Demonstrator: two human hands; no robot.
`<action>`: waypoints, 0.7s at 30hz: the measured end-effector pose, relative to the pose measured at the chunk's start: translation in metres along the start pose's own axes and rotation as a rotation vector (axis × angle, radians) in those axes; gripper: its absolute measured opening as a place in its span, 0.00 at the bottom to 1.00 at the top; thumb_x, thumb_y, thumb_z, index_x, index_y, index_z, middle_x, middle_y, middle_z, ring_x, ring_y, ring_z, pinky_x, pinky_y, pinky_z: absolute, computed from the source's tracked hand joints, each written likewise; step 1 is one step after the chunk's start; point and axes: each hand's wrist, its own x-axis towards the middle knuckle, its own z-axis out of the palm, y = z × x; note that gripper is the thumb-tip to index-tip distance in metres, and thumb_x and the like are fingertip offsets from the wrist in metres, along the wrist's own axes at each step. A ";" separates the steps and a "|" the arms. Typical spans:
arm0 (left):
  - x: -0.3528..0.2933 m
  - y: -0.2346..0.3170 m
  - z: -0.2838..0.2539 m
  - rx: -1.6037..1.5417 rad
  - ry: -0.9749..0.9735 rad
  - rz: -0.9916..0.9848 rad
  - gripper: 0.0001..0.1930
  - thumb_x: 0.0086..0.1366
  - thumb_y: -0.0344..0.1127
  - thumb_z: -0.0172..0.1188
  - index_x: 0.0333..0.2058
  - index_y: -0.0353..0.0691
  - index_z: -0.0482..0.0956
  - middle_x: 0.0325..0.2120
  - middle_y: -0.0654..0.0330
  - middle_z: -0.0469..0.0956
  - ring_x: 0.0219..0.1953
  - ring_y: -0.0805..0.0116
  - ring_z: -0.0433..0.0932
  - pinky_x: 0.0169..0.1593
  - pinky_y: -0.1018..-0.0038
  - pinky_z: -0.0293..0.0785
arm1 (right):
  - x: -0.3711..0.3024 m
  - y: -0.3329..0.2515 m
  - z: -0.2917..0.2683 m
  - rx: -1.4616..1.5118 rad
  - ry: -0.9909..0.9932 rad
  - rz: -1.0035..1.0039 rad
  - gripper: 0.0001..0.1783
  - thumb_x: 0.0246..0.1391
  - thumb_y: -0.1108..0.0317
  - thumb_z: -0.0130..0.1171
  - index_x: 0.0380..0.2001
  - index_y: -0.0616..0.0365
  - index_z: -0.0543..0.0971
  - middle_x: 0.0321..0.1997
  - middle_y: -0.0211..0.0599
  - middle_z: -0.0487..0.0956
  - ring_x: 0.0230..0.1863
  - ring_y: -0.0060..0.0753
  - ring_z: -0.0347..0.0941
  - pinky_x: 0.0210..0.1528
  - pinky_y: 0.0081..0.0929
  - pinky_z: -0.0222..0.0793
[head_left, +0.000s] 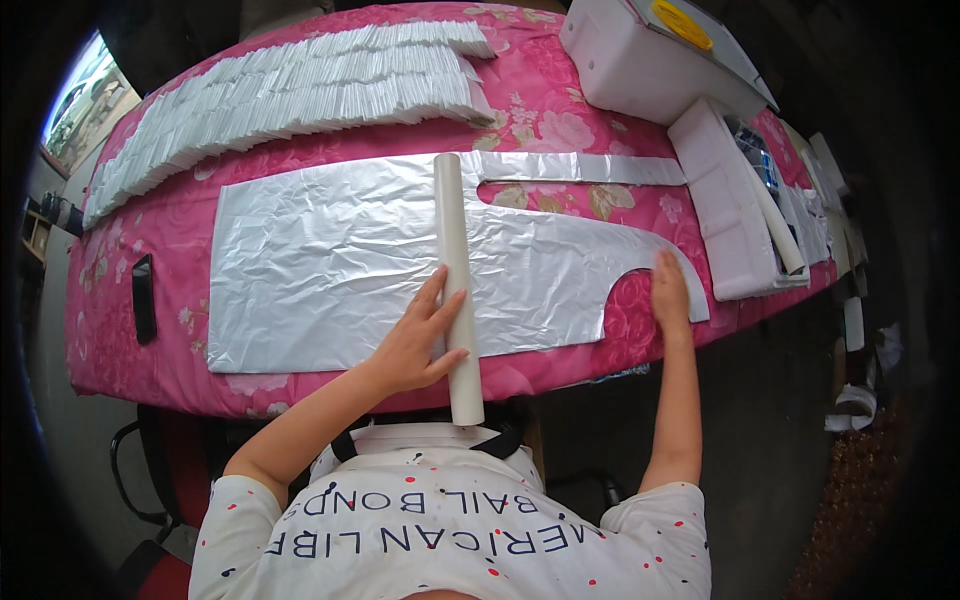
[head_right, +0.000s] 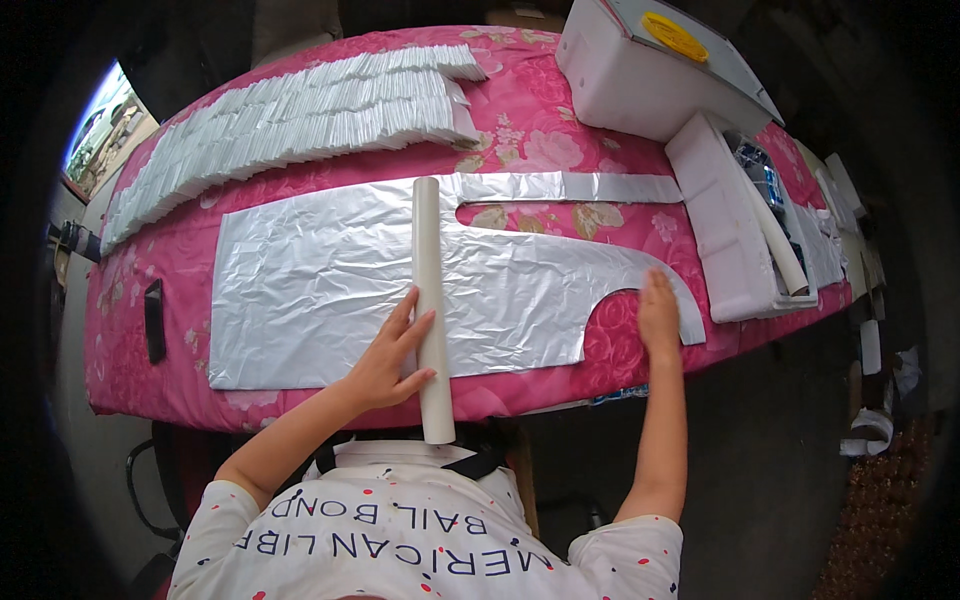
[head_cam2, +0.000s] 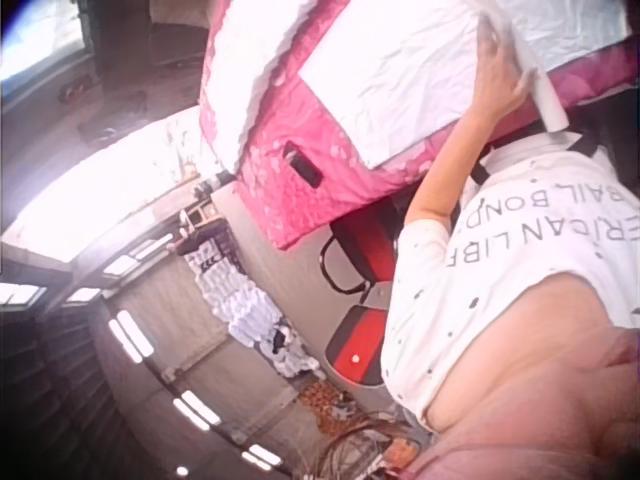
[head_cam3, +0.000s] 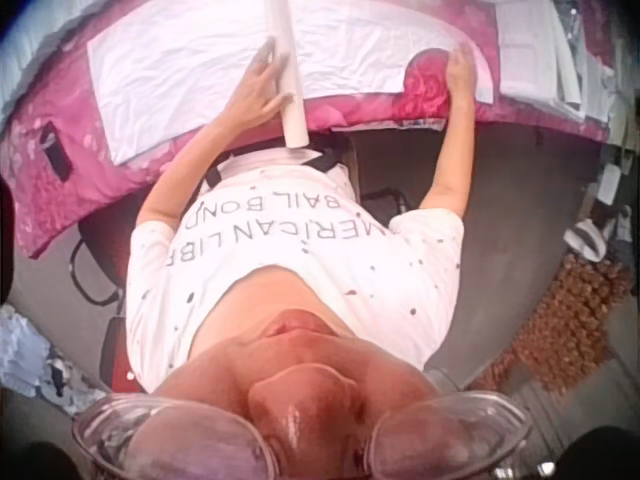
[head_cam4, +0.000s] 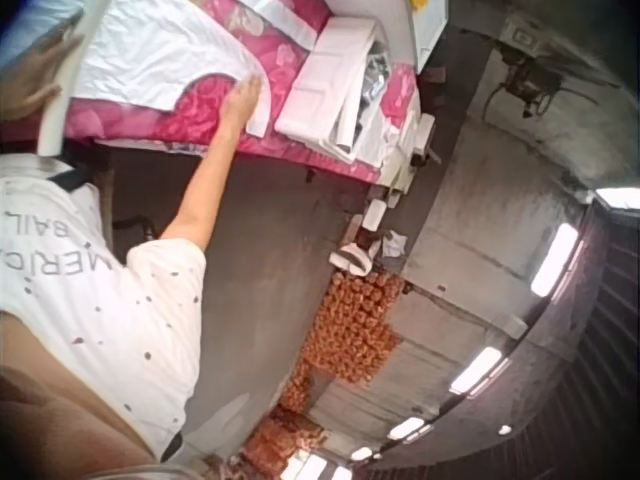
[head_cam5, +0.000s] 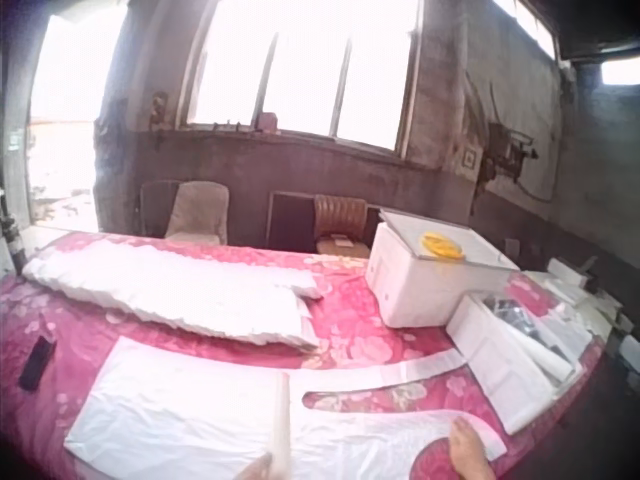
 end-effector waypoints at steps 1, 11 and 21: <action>0.004 0.001 0.002 0.043 -0.012 0.024 0.34 0.56 0.45 0.55 0.59 0.36 0.57 0.62 0.39 0.40 0.65 0.41 0.40 0.63 0.59 0.45 | -0.004 0.019 -0.004 -0.018 0.029 0.073 0.19 0.56 0.69 0.43 0.49 0.67 0.70 0.57 0.53 0.66 0.60 0.48 0.60 0.62 0.35 0.53; 0.034 0.034 0.034 0.310 -0.012 -0.032 0.30 0.53 0.45 0.56 0.52 0.35 0.66 0.61 0.42 0.47 0.65 0.44 0.41 0.63 0.58 0.45 | -0.026 0.014 -0.033 -0.200 0.121 0.495 0.17 0.54 0.65 0.49 0.43 0.63 0.76 0.48 0.42 0.76 0.52 0.40 0.70 0.53 0.31 0.64; 0.034 0.039 0.041 0.345 -0.009 -0.062 0.29 0.53 0.45 0.56 0.51 0.35 0.67 0.62 0.43 0.46 0.65 0.46 0.41 0.63 0.54 0.42 | -0.042 0.046 0.000 -0.305 0.314 0.288 0.16 0.54 0.66 0.50 0.41 0.65 0.77 0.47 0.43 0.76 0.52 0.40 0.70 0.53 0.32 0.64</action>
